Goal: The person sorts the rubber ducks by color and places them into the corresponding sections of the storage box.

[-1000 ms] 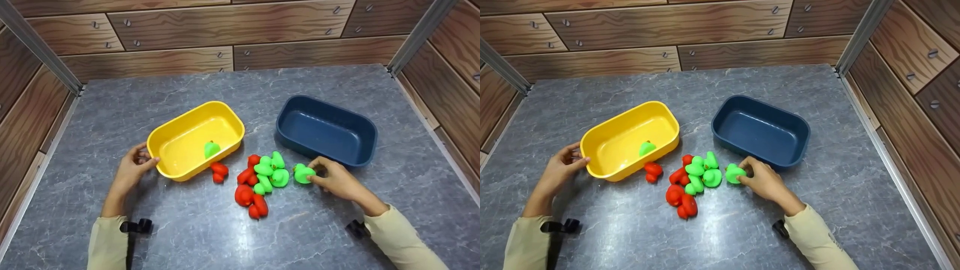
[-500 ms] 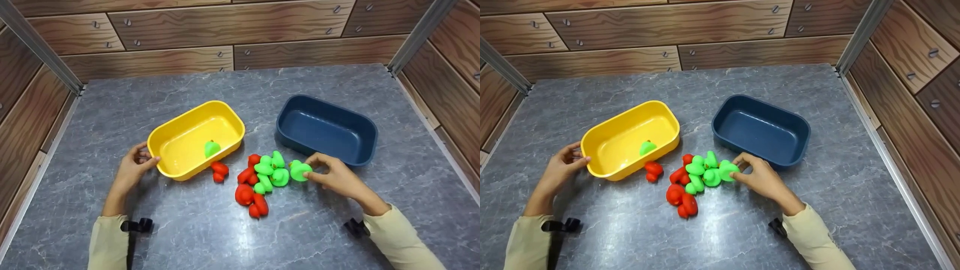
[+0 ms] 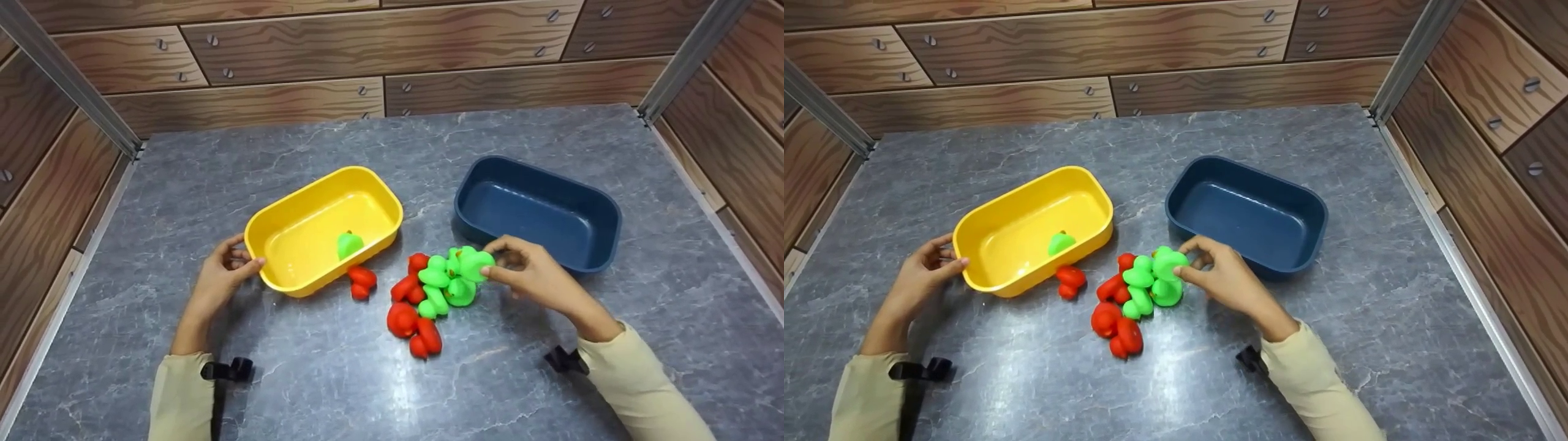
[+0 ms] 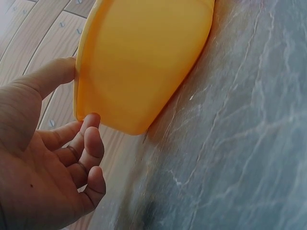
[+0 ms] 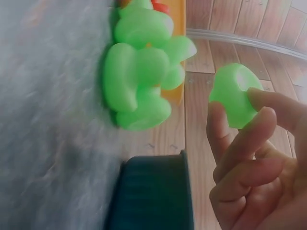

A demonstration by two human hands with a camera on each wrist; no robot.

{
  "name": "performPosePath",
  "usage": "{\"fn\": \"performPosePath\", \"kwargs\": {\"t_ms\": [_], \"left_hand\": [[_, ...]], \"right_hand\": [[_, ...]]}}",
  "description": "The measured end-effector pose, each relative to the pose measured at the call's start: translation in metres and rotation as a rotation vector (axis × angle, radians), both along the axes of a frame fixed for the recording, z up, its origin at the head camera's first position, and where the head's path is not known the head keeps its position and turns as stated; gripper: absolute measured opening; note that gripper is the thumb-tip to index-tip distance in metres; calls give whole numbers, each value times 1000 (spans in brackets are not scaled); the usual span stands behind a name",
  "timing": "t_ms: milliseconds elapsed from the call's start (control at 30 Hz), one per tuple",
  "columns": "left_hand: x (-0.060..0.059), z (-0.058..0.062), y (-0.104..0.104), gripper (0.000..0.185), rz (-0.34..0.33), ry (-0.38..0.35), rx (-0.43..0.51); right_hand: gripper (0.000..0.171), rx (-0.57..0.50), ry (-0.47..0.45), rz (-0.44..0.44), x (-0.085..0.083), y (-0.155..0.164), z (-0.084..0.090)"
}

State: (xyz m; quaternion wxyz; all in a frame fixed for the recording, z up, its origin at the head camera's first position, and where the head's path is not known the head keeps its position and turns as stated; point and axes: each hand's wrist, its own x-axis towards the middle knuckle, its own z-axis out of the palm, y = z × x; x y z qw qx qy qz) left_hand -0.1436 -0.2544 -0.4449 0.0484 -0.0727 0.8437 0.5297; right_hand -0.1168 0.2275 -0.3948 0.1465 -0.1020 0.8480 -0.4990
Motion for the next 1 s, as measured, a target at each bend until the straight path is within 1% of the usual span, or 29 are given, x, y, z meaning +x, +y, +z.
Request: {"fn": "performPosePath", "kwargs": {"t_ms": [100, 300, 600, 767, 900, 1000], "left_hand": [[0, -2, 0, 70, 3, -3, 3], [0, -5, 1, 71, -13, -5, 18], [-2, -4, 2, 70, -13, 2, 16], [-1, -4, 2, 71, -18, -12, 10], [-1, -2, 0, 72, -14, -12, 0], [0, 0, -2, 72, -13, -9, -13]], "right_hand": [[32, -23, 8, 0, -3, -7, 6], [30, -78, 17, 14, -11, -23, 15], [27, -90, 20, 24, -24, -51, 28], [30, -77, 3, 14, -35, -68, 31], [32, -104, -16, -6, -44, -83, 30], [33, -131, -27, -16, -51, -95, 26]]}}
